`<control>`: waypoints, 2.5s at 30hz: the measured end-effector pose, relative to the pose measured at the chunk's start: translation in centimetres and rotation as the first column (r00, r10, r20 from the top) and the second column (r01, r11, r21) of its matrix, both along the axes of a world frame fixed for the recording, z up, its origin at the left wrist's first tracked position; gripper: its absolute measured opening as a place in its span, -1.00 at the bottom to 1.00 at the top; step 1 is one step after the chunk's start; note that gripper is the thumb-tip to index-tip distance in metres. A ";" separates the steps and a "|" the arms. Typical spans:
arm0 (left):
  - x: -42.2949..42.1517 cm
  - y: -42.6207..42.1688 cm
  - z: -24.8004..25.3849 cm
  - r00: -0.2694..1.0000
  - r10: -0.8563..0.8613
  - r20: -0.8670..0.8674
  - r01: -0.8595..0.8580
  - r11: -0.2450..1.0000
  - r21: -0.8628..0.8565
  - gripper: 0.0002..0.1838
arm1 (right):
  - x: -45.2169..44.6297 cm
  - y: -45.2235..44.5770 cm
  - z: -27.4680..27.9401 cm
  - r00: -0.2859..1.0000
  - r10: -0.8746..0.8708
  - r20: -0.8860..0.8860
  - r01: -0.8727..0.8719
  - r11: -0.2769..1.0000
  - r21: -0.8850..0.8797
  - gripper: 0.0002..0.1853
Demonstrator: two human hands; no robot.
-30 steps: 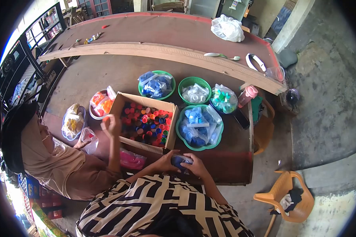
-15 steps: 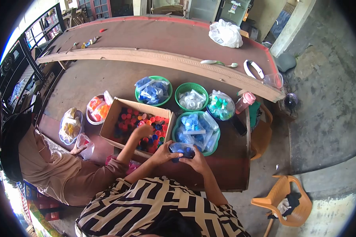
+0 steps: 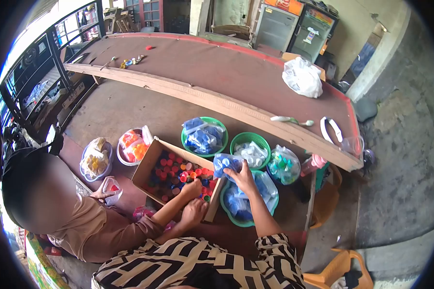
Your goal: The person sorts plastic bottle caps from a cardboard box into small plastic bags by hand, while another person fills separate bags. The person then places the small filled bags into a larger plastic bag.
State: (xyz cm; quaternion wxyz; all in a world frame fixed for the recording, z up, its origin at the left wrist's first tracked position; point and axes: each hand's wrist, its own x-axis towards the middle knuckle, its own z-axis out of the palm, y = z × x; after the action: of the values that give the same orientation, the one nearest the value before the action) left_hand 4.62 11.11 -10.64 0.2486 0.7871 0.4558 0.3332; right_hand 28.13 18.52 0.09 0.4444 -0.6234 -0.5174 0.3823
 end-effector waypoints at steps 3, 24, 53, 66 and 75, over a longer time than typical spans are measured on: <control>-0.8 4.1 -0.7 0.896 -0.262 -0.358 0.298 0.953 0.049 -0.84 | -0.2 6.6 -1.9 0.997 0.074 -0.012 -0.073 0.996 0.042 -0.08; 1.4 0.8 4.2 0.989 0.036 -0.147 -0.008 0.982 0.190 -0.81 | -7.4 18.4 -3.1 0.693 -0.250 0.676 0.037 0.949 0.313 -0.14; -0.5 -1.8 0.1 0.994 -0.104 -0.042 0.109 0.984 0.139 -0.68 | -9.5 -5.8 -8.7 0.670 0.253 0.698 -0.497 0.851 0.169 -0.71; -11.4 -8.2 -7.5 0.998 -0.034 0.052 0.042 0.986 -0.163 -0.49 | -10.4 -6.6 -8.7 0.499 0.195 0.844 -0.475 0.877 0.078 -0.79; -14.8 -9.2 -4.2 0.977 0.186 -0.108 -0.169 0.974 0.150 -0.74 | -10.6 -6.5 -8.6 0.614 0.147 0.775 -0.425 0.889 0.169 -0.85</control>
State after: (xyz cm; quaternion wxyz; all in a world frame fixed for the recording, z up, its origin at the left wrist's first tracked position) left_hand -10.13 1.92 -14.89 0.1336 0.7774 0.5141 0.3369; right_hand 17.53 11.99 -8.48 0.2252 -0.5461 -0.8041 0.0667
